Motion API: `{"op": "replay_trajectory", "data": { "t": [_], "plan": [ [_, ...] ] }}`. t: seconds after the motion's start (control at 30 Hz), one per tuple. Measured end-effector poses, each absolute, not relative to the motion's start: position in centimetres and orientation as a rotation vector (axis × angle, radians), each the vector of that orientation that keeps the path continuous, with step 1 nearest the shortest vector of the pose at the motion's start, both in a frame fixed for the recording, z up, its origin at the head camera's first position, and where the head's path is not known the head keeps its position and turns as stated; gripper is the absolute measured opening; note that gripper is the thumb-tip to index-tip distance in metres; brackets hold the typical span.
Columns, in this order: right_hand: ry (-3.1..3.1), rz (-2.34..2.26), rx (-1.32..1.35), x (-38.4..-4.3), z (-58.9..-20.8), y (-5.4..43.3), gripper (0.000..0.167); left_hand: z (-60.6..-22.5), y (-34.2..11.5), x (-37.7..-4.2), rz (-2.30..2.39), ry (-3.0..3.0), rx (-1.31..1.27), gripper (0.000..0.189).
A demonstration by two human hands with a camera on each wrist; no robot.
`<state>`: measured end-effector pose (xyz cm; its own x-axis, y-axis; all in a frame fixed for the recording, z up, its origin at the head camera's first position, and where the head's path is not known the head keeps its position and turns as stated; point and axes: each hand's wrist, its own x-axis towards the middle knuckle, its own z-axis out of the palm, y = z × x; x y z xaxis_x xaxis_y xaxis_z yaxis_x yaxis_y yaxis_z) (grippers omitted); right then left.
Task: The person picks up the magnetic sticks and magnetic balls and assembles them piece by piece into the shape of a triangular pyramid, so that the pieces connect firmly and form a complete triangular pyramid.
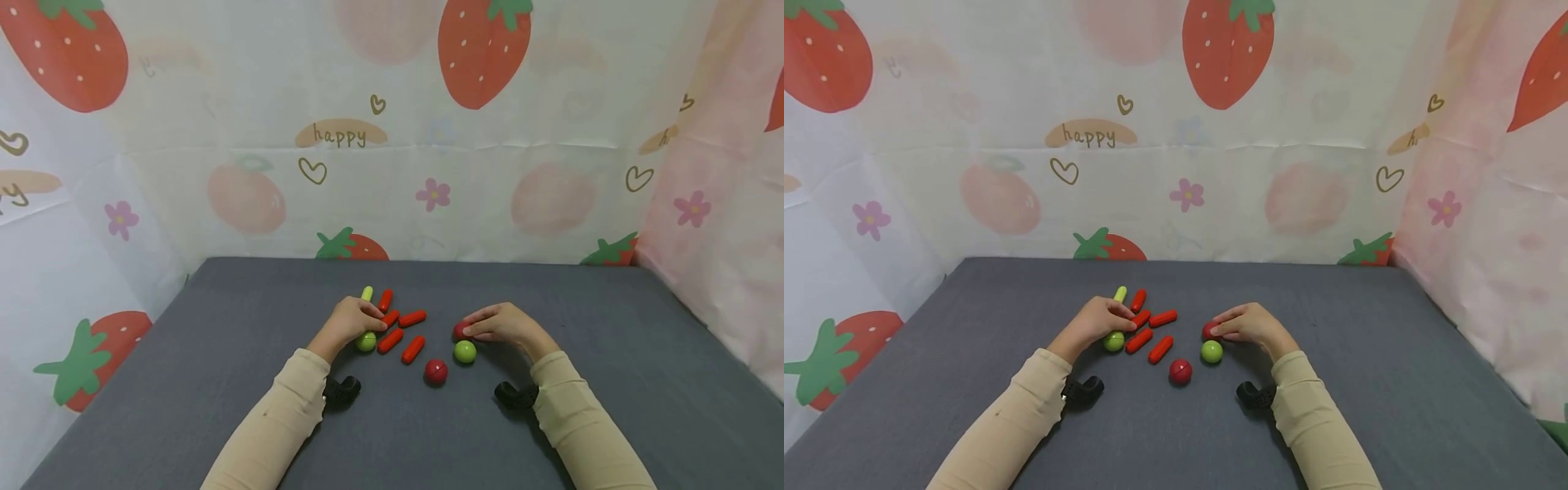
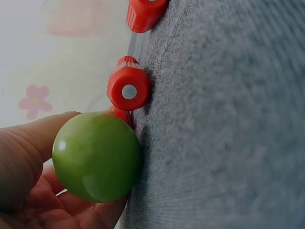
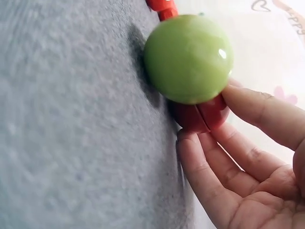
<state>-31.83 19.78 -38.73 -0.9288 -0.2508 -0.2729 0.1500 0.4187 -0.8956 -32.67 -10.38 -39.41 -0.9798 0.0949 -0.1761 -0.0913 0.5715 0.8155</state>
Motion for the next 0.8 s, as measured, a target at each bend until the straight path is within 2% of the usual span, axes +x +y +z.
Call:
{"op": "replay_trajectory", "data": {
  "t": [0.5,0.8],
  "plan": [
    [2.285,-1.552,0.028,-31.7,-38.9,19.0,0.042,-39.5,-11.0,-32.7,1.375,2.602,-0.018,0.016],
    [2.237,-1.639,-0.044,-31.7,-38.7,18.6,0.045,-39.4,-11.4,-32.9,1.478,2.524,-0.023,0.018]
  ]
}}
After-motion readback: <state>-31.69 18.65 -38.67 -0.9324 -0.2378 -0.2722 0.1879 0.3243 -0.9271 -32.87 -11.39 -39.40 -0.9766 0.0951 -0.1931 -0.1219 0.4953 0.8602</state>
